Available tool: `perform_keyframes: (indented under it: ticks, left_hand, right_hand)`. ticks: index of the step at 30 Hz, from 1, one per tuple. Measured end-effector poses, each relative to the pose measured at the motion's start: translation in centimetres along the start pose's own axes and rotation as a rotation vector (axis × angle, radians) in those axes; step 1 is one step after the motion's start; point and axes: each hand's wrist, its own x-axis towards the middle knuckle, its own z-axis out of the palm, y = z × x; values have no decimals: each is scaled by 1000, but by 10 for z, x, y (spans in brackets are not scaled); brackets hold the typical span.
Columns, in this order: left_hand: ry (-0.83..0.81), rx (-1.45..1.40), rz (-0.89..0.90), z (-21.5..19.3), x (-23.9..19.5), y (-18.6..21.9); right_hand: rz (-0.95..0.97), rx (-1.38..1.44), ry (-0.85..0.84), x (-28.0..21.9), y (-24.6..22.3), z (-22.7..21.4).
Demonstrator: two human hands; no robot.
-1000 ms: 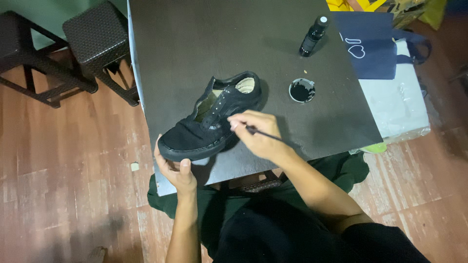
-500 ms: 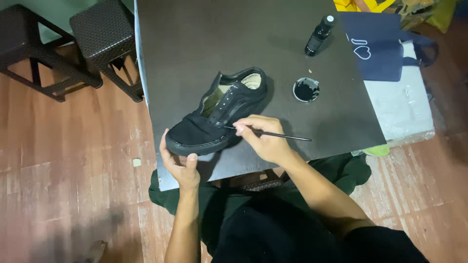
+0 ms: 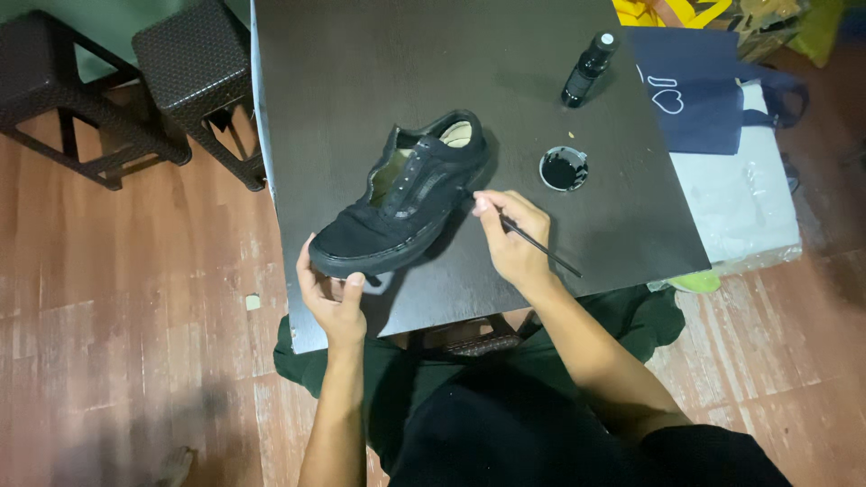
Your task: The person paints a black shoe with black paint using a small brush. They dip the brush into a small container of paint and apply it to the shoe's upper, toe, and sole edges. The person rotates the shoe to access different areas and continues painting until the end of the clip.
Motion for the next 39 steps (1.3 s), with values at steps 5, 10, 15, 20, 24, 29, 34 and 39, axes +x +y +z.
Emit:
perform_keyframes:
  ticks: [5,10,15,20,24,29,34,39]
  left_hand:
    - [55,42,-69,-18,0,-23]
    - [110,-1,-89,-19,0,-30]
    - [131,26,-91,-21,1,-36]
    - [132,-5,-74,-19,2,-35]
    - [135,-2,-63,-18,2,-33]
    - [134,9,-87,-21,3,-36]
    - [119,15,-68,-12,4,-20]
    - [103,30,-62,-1,5,0]
  right_hand:
    - [56,189,-155,-2,8,16]
    - [64,21,-3,18,29,4]
    - [143,226,-123,15,11,16]
    - [129,297,-128,18,19,22]
    - [48,1,39,36,22,5]
    - [44,119,-77,26,12,15]
    - [21,188,-185,25,13,13]
    - [-69,-34,-17,28,22,-2]
